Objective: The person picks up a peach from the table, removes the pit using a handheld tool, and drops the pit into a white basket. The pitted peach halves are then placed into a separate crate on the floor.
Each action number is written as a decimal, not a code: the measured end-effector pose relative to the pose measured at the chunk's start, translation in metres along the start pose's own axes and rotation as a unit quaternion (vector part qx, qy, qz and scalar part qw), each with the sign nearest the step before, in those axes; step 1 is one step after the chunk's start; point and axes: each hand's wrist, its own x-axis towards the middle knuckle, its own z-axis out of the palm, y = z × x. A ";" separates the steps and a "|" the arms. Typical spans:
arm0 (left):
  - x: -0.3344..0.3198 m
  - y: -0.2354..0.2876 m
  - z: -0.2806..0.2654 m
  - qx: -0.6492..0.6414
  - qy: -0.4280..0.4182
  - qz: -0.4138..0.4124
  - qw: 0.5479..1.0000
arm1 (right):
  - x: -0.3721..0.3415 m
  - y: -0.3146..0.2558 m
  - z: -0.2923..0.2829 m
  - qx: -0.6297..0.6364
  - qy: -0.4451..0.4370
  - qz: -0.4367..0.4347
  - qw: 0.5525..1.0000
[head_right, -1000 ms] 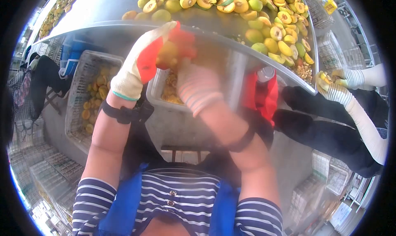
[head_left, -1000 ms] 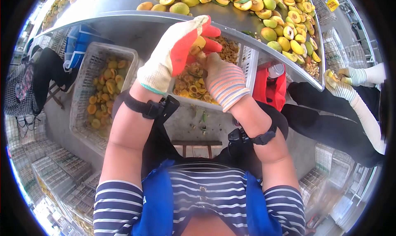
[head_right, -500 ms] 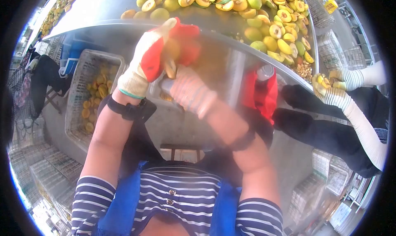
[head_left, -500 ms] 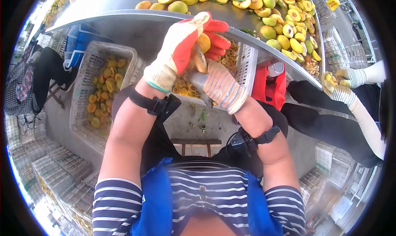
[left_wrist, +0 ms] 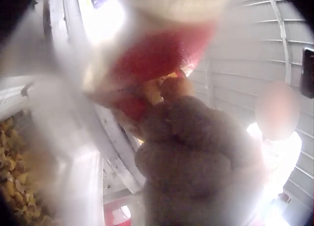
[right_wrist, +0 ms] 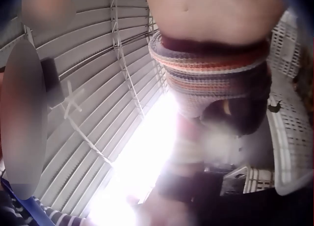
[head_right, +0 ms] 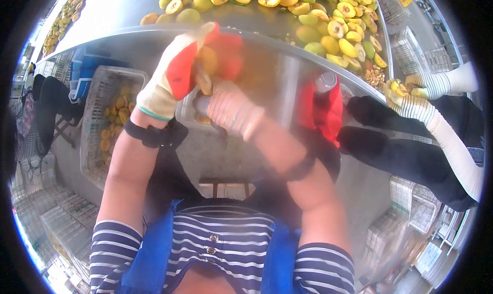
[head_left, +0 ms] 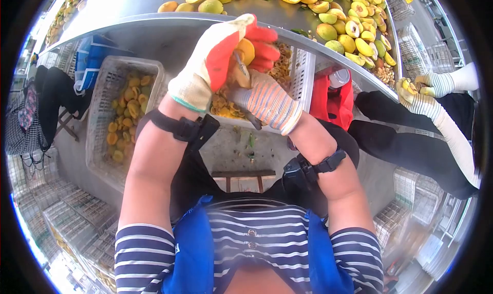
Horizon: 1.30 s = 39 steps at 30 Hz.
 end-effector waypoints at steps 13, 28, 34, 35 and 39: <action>0.007 -0.011 0.002 -0.124 0.044 -0.002 0.991 | 0.005 0.013 0.003 -0.161 0.051 -0.088 0.982; 0.009 -0.020 0.013 -0.137 0.056 0.002 0.989 | -0.012 -0.006 -0.009 0.155 -0.045 0.004 0.987; 0.009 -0.021 0.005 -0.152 -0.006 -0.012 0.988 | -0.005 0.008 0.000 -0.013 0.007 -0.107 0.994; 0.006 -0.020 0.007 -0.131 0.003 -0.009 0.991 | -0.005 0.006 0.000 -0.046 -0.001 -0.109 0.993; 0.001 -0.014 0.012 -0.120 0.016 -0.029 0.992 | -0.018 -0.003 -0.010 0.254 -0.082 0.092 0.959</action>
